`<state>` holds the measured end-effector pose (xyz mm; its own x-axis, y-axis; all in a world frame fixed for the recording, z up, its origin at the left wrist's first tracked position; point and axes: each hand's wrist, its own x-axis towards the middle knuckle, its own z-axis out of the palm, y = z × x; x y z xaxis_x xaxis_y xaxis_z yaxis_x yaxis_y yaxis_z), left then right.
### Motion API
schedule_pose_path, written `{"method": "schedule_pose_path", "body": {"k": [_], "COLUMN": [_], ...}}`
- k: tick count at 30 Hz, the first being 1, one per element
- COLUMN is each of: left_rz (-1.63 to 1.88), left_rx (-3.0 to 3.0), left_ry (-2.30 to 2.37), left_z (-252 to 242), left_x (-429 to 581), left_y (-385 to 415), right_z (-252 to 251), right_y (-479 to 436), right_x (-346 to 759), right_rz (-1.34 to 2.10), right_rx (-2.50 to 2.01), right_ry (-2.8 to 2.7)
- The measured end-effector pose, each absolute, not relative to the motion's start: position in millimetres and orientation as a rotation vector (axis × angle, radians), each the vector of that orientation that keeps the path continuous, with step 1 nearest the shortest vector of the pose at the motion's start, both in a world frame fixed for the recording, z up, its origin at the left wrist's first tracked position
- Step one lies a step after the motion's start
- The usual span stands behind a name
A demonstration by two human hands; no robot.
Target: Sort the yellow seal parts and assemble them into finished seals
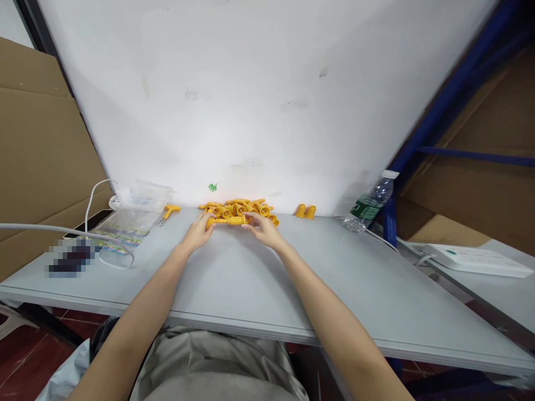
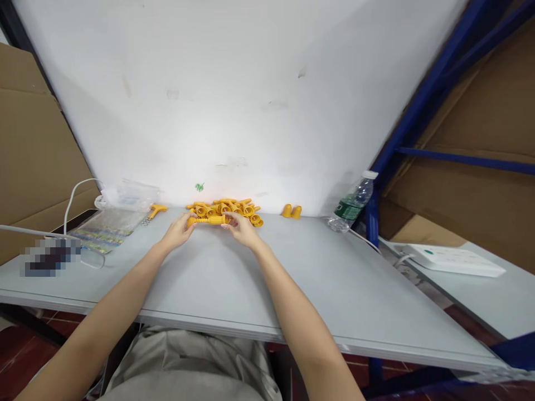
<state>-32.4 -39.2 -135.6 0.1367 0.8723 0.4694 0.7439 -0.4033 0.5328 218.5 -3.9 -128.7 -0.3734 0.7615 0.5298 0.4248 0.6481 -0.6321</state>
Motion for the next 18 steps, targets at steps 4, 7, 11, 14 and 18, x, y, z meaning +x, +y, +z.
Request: {"method": "schedule_pose_path", "body": {"k": [4,7,11,14,18], "left_rz": [1.108,1.135,1.17,1.159,1.19], "left_rx": [2.216,2.206,2.133,2.078,2.114], "left_ry": [1.588,1.559,1.536,1.54,1.515], "left_z": [-134.7,-135.0,-136.3,-136.6,-135.0], "left_x": [-30.7,-30.2,-29.7,-29.4,-28.1], "left_y": [-40.2,-39.7,-37.7,-36.5,-37.9], "right_z": [-129.8,-129.1,-125.4,-123.3,-122.3], "right_y": [-3.0,-2.9,-5.1,-7.2,-8.1], "right_x": [219.5,219.8,219.4,219.1,217.8], "right_rz": [0.577,0.644,0.628,0.597,0.705], "right_rx": [-0.93,-0.921,-0.896,-0.87,-0.864], "right_ry": [-2.006,-2.003,-2.008,-2.008,-1.953]}}
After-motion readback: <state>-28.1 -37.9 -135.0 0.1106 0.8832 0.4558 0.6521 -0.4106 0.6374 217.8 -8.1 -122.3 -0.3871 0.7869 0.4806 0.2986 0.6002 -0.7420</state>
